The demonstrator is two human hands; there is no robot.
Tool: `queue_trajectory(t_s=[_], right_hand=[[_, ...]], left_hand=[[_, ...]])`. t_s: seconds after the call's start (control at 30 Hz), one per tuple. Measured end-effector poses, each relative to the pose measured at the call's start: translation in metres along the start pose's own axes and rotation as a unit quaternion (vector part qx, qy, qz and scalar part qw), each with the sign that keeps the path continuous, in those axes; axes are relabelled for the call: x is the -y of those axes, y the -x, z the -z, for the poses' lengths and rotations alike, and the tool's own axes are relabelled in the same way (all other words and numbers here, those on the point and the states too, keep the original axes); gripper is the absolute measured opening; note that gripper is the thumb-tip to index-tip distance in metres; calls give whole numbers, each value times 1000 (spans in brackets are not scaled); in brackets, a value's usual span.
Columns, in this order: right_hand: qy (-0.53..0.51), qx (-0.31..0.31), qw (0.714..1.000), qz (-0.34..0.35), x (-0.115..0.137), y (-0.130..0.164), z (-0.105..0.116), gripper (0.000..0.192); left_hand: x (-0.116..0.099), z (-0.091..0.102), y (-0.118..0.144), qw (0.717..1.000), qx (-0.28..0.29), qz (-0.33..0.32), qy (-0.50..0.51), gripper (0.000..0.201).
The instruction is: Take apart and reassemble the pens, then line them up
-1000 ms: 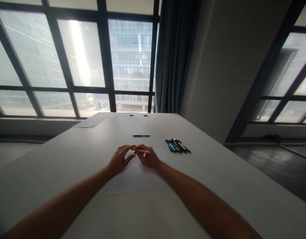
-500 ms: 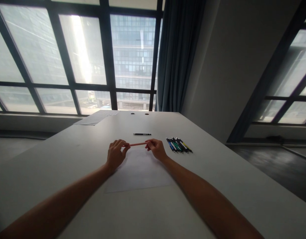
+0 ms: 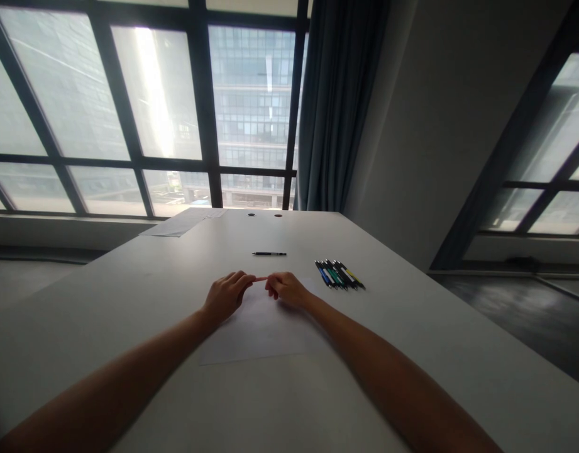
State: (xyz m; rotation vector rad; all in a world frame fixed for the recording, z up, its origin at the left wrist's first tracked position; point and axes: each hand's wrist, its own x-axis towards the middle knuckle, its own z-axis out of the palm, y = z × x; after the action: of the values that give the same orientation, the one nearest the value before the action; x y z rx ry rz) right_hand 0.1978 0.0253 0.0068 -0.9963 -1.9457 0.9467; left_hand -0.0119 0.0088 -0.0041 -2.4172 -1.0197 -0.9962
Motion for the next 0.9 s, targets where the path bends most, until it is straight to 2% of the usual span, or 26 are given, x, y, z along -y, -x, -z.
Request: queue_trajectory(t_s=[0.17, 0.33, 0.47, 0.6, 0.67, 0.77, 0.9], right_hand=[[8, 73, 997, -16, 2, -2, 13, 32], [9, 143, 987, -69, 8, -3, 19, 30], [89, 129, 986, -51, 15, -1, 17, 30], [206, 52, 975, 66, 19, 2, 13, 30], [228, 19, 968, 106, 19, 3, 11, 26], [194, 4, 977, 93, 16, 2, 12, 17], [153, 15, 987, 45, 13, 0, 14, 38]], left_hand=[[-1, 3, -2, 1000, -1, -17, 9, 24], [-2, 4, -2, 999, 7, -44, 20, 25], [-2, 1, -1, 999, 6, -39, 14, 21], [-1, 1, 0, 1000, 5, -11, 15, 19], [0, 1, 0, 1000, 13, 9, 11, 19], [0, 0, 0, 999, 24, 31, -1, 19], [1, -2, 1, 999, 17, 37, -6, 19]])
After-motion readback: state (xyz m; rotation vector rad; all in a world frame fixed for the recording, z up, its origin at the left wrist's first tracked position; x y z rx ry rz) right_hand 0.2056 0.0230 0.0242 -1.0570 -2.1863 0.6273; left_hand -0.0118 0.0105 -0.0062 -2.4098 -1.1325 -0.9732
